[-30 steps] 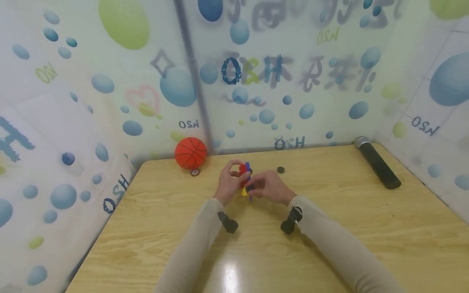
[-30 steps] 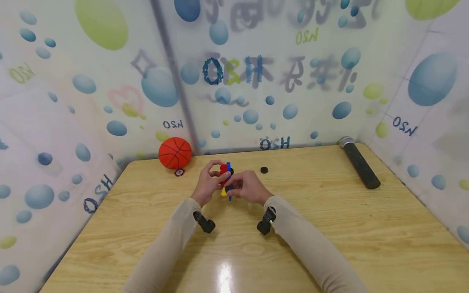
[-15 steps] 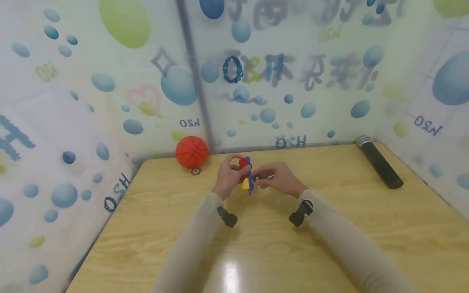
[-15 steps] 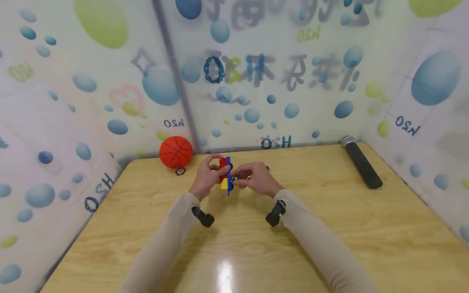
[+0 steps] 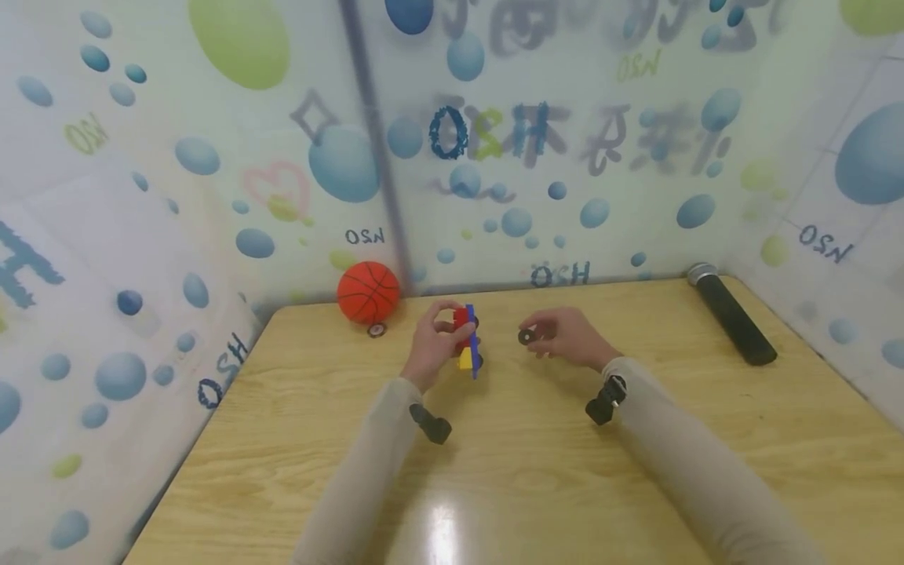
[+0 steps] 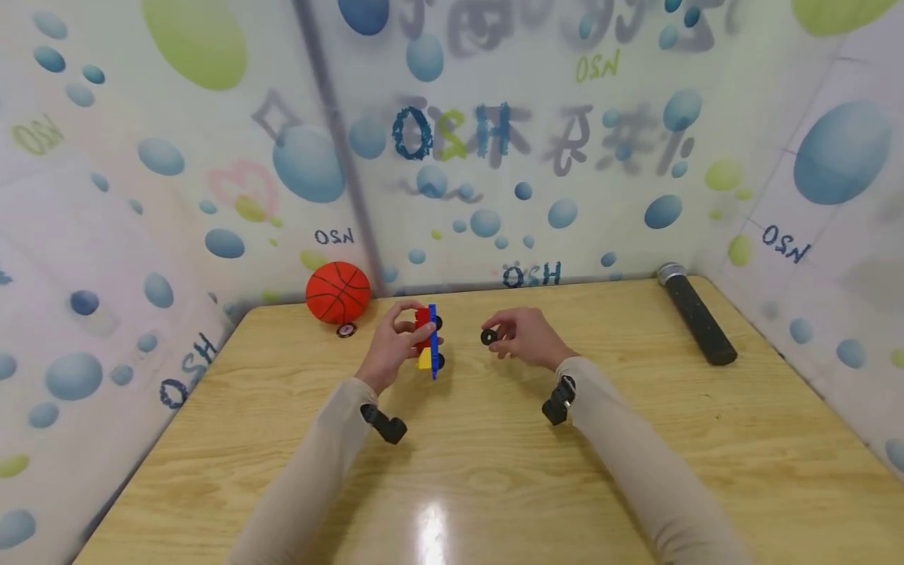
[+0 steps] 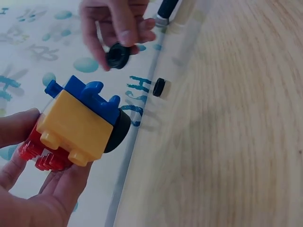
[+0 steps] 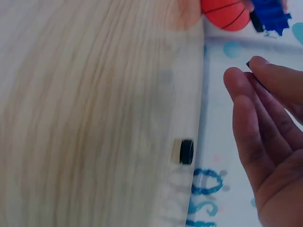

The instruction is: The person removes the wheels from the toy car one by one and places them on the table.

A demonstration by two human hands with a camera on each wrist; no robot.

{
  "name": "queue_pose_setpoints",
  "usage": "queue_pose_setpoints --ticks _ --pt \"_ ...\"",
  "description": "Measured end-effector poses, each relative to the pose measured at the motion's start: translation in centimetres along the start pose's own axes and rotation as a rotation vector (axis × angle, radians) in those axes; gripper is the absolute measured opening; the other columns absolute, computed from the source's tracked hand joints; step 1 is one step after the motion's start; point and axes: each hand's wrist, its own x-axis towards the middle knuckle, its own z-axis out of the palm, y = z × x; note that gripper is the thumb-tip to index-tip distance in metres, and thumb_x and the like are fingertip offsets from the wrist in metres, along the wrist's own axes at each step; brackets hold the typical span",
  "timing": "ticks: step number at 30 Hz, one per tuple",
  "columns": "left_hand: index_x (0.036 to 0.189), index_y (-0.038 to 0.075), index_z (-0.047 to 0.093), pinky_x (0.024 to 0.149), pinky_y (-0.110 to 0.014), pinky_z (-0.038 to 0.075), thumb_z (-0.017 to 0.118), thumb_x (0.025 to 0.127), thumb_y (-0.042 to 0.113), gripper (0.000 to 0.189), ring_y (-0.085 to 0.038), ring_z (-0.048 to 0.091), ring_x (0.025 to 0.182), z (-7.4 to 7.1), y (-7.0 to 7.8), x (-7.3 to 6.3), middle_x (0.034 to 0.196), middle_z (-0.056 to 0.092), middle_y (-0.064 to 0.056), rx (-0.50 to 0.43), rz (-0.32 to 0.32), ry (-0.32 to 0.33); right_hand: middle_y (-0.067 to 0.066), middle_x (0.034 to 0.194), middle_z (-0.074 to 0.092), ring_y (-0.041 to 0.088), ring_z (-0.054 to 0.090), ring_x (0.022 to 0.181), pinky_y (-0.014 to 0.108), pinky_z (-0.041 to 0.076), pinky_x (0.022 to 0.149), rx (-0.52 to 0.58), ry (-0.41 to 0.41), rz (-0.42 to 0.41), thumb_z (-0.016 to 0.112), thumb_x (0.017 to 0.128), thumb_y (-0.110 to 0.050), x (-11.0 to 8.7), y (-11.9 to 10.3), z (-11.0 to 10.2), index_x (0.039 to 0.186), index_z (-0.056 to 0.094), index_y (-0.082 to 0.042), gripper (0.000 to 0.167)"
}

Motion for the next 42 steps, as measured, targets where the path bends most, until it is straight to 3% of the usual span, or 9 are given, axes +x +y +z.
queue_pose_setpoints --ticks 5,12,17,20,27,35,42 --pt "0.128 0.017 0.054 0.086 -0.048 0.061 0.070 0.094 0.013 0.037 -0.020 0.076 0.081 -0.5 -0.3 0.2 0.104 0.065 -0.014 -0.022 0.002 -0.017 0.013 0.092 0.076 0.018 0.073 0.073 0.029 0.059 0.062 -0.086 0.029 0.040 0.078 0.086 -0.009 0.1 1.9 -1.1 0.118 0.070 -0.003 0.034" --pt "0.128 0.021 0.055 0.083 -0.040 0.062 0.072 0.093 0.015 0.039 -0.017 0.074 0.080 -0.8 -0.9 0.3 0.106 0.064 -0.012 0.014 -0.040 -0.038 0.012 0.094 0.077 0.022 0.071 0.083 0.038 0.057 0.074 -0.232 0.086 0.099 0.081 0.084 -0.015 0.0 4.5 -2.3 0.114 0.074 -0.008 0.031" --pt "0.129 0.020 0.055 0.092 -0.051 0.059 0.072 0.093 0.015 0.040 -0.018 0.075 0.080 -0.6 -0.8 0.4 0.106 0.065 -0.013 0.006 -0.034 -0.039 0.015 0.093 0.076 0.019 0.070 0.073 0.036 0.057 0.071 -0.230 0.085 0.194 0.079 0.085 -0.015 -0.3 5.6 -3.2 0.117 0.073 -0.007 0.033" --pt "0.129 0.019 0.055 0.091 -0.051 0.059 0.072 0.093 0.015 0.040 -0.018 0.076 0.081 -0.4 -0.7 0.5 0.106 0.065 -0.013 0.003 -0.023 -0.058 0.016 0.092 0.076 0.020 0.070 0.070 0.038 0.058 0.070 -0.247 0.098 0.220 0.078 0.086 -0.015 -0.1 6.0 -3.5 0.117 0.073 -0.007 0.033" --pt "0.128 0.018 0.055 0.078 -0.035 0.063 0.071 0.094 0.014 0.038 -0.021 0.077 0.084 -0.3 -0.6 0.6 0.105 0.065 -0.013 0.013 -0.027 -0.073 0.017 0.094 0.076 0.030 0.069 0.086 0.047 0.057 0.080 -0.292 0.129 0.224 0.079 0.085 -0.020 1.0 7.2 -2.9 0.113 0.075 -0.008 0.031" --pt "0.127 0.018 0.055 0.081 -0.040 0.063 0.071 0.093 0.013 0.038 -0.036 0.076 0.095 -0.5 -0.6 0.6 0.105 0.066 -0.014 -0.010 -0.019 -0.091 0.016 0.100 0.076 0.029 0.070 0.089 0.045 0.056 0.081 -0.307 0.109 0.257 0.078 0.084 -0.023 2.0 7.5 -2.5 0.110 0.076 -0.008 0.030" --pt "0.126 0.018 0.055 0.086 -0.045 0.062 0.071 0.094 0.012 0.036 -0.036 0.075 0.096 -0.6 -0.9 0.5 0.105 0.066 -0.013 -0.016 -0.029 -0.090 0.017 0.106 0.074 0.030 0.067 0.095 0.045 0.055 0.083 -0.290 0.092 0.286 0.076 0.086 -0.022 2.1 7.7 -2.2 0.112 0.075 -0.008 0.030"
